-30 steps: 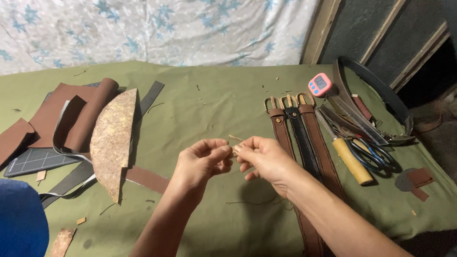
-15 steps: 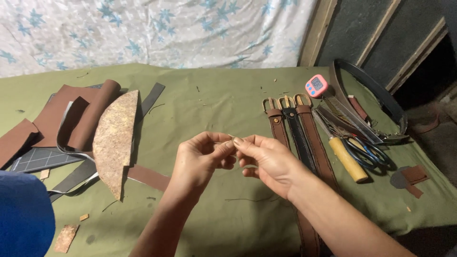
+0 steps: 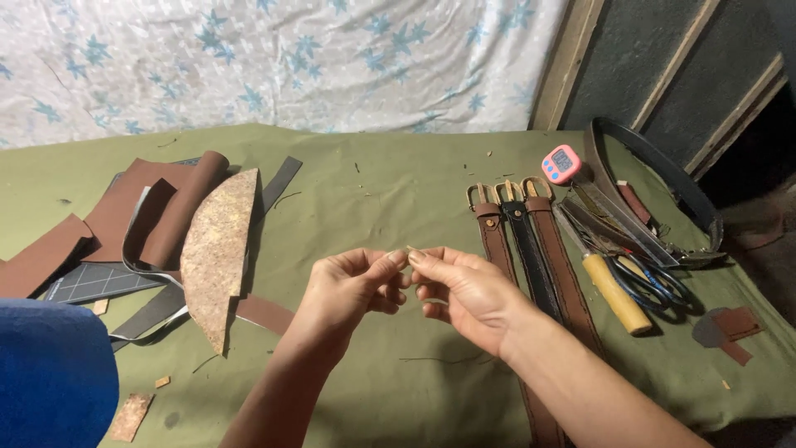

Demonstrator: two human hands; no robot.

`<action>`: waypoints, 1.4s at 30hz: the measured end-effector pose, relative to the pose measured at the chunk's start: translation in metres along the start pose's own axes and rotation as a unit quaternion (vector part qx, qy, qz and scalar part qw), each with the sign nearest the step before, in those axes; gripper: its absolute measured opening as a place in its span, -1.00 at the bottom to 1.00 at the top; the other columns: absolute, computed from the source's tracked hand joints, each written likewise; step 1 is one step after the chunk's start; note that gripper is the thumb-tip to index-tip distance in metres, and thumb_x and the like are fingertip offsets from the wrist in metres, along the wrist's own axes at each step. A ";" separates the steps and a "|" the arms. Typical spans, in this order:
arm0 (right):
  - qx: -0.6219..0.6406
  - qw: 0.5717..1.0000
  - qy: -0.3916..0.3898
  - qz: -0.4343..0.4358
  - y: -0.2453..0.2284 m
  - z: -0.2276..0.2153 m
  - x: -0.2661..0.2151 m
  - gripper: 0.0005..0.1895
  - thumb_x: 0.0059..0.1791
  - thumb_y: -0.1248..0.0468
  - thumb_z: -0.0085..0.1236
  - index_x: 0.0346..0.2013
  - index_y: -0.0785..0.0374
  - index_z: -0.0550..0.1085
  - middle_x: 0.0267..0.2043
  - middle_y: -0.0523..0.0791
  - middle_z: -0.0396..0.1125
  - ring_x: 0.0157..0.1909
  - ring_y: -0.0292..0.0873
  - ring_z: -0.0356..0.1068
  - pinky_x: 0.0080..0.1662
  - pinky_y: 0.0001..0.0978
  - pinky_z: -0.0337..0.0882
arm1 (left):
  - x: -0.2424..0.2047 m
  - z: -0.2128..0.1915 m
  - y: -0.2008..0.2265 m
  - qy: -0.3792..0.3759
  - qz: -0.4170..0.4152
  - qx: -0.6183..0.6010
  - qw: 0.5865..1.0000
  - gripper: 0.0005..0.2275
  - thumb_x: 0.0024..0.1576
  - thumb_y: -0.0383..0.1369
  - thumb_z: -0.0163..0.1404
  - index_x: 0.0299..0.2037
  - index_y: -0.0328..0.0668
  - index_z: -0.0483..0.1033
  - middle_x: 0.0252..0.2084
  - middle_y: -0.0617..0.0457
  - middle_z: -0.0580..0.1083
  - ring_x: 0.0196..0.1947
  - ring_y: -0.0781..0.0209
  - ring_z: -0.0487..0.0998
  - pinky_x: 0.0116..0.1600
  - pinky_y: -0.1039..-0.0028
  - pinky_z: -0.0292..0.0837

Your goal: Cutting a small strip of leather and folding it to create a rectangular belt loop.

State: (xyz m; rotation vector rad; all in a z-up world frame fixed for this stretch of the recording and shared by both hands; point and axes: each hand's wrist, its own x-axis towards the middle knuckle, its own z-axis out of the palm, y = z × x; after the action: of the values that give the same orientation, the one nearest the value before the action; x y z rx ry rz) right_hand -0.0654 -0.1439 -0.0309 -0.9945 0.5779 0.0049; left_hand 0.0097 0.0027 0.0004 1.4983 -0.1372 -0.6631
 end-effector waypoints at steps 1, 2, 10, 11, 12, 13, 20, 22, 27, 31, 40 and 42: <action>0.001 1.000 -0.001 0.000 -0.004 0.001 -0.002 -0.82 0.05 0.17 0.24 -0.17 0.18 0.48 -0.28 -0.12 0.42 -0.25 -0.19 0.33 -0.21 -0.38 0.37 | -0.004 0.002 0.004 0.000 0.001 0.001 1.000 -0.74 0.10 -0.34 0.28 -0.29 -0.53 0.64 -0.50 -0.24 0.56 -0.52 0.05 0.60 -0.28 0.34 0.65; 0.030 0.999 -0.006 0.022 -0.008 0.001 -0.004 -0.83 0.07 0.17 0.21 -0.15 0.16 0.46 -0.26 -0.13 0.40 -0.23 -0.20 0.30 -0.20 -0.38 0.35 | -0.007 0.004 0.009 -0.015 -0.008 -0.008 1.000 -0.75 0.13 -0.36 0.22 -0.23 -0.55 0.63 -0.46 -0.21 0.56 -0.49 0.08 0.60 -0.25 0.35 0.64; 0.164 0.981 -0.035 0.094 -0.013 0.002 -0.001 -0.77 0.08 0.14 0.19 -0.27 0.22 0.40 -0.34 -0.16 0.28 -0.23 -0.25 0.28 -0.23 -0.53 0.36 | -0.010 0.007 0.021 -0.059 -0.027 -0.021 0.998 -0.76 0.21 -0.41 0.09 -0.13 -0.59 0.60 -0.40 -0.19 0.58 -0.40 0.03 0.65 -0.15 0.29 0.64; 0.131 0.989 -0.023 0.067 -0.011 0.003 0.000 -0.80 0.10 0.15 0.16 -0.24 0.21 0.41 -0.31 -0.12 0.31 -0.22 -0.20 0.29 -0.20 -0.45 0.37 | -0.007 0.005 0.017 -0.050 -0.027 0.004 0.998 -0.76 0.22 -0.42 0.08 -0.13 -0.60 0.59 -0.39 -0.20 0.59 -0.38 0.03 0.66 -0.15 0.29 0.64; 0.098 0.994 -0.012 0.041 -0.009 0.003 0.001 -0.83 0.12 0.17 0.13 -0.21 0.20 0.43 -0.29 -0.09 0.33 -0.21 -0.16 0.30 -0.16 -0.36 0.37 | -0.003 0.004 0.014 -0.043 -0.027 0.028 0.998 -0.77 0.23 -0.43 0.06 -0.12 -0.62 0.58 -0.38 -0.21 0.60 -0.36 0.02 0.66 -0.15 0.30 0.63; 0.098 0.994 -0.013 0.041 -0.007 0.002 0.003 -0.83 0.12 0.17 0.13 -0.21 0.20 0.43 -0.29 -0.09 0.33 -0.21 -0.16 0.30 -0.16 -0.36 0.37 | 0.001 0.004 0.006 -0.042 -0.026 0.028 0.998 -0.77 0.23 -0.43 0.06 -0.12 -0.62 0.58 -0.38 -0.21 0.60 -0.36 0.02 0.66 -0.15 0.30 0.63; 0.017 0.999 0.046 0.002 -0.006 0.002 0.004 -0.85 0.11 0.20 0.15 -0.27 0.17 0.42 -0.38 -0.13 0.30 -0.36 -0.17 0.27 -0.26 -0.34 0.32 | -0.003 0.016 0.004 -0.023 -0.013 0.061 0.998 -0.79 0.23 -0.35 0.08 -0.22 -0.44 0.60 -0.44 -0.20 0.58 -0.40 0.05 0.64 -0.23 0.30 0.61; 0.003 0.998 0.060 -0.016 -0.009 0.003 0.000 -0.85 0.10 0.24 0.18 -0.30 0.16 0.40 -0.42 -0.15 0.30 -0.44 -0.19 0.28 -0.31 -0.36 0.29 | -0.006 0.018 0.008 -0.034 -0.036 0.053 0.997 -0.80 0.24 -0.31 0.09 -0.25 -0.34 0.57 -0.45 -0.09 0.54 -0.43 0.18 0.55 -0.25 0.37 0.54; -0.072 0.991 0.085 -0.070 -0.005 0.004 -0.004 -0.74 0.08 0.09 0.20 -0.25 0.24 0.50 -0.38 -0.10 0.36 -0.39 -0.19 0.31 -0.33 -0.36 0.41 | 0.011 0.017 -0.012 -0.008 0.018 0.042 0.999 -0.74 0.14 -0.33 0.23 -0.28 -0.51 0.60 -0.49 -0.25 0.59 -0.43 0.00 0.68 -0.25 0.26 0.68; -0.062 0.993 0.087 -0.057 -0.006 0.009 -0.002 -0.74 0.06 0.10 0.24 -0.22 0.27 0.52 -0.36 -0.10 0.34 -0.37 -0.18 0.32 -0.30 -0.33 0.42 | 0.008 0.016 -0.007 0.009 0.051 0.072 0.996 -0.76 0.11 -0.34 0.26 -0.35 -0.49 0.62 -0.54 -0.24 0.59 -0.46 0.02 0.69 -0.28 0.31 0.67; 0.117 0.988 0.035 0.095 -0.007 0.012 -0.004 -0.74 0.08 0.12 0.22 -0.31 0.21 0.41 -0.41 -0.23 0.21 -0.36 -0.34 0.22 -0.32 -0.57 0.33 | 0.005 0.013 -0.009 -0.009 0.053 0.043 0.998 -0.77 0.11 -0.36 0.26 -0.39 -0.47 0.61 -0.60 -0.22 0.56 -0.54 0.07 0.65 -0.32 0.34 0.67; 0.057 0.996 0.064 0.033 0.001 0.007 -0.001 -0.75 0.06 0.12 0.25 -0.20 0.21 0.44 -0.37 -0.18 0.28 -0.38 -0.26 0.23 -0.30 -0.41 0.34 | 0.002 0.013 -0.010 0.004 0.029 0.028 0.999 -0.79 0.12 -0.38 0.22 -0.34 -0.50 0.62 -0.56 -0.24 0.57 -0.54 0.06 0.63 -0.29 0.32 0.67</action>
State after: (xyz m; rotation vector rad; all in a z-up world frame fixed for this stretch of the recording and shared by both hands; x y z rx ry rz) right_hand -0.0633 -0.1373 -0.0283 -0.8695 0.7197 -0.0330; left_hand 0.0022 -0.0088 -0.0083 1.5437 -0.1939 -0.6117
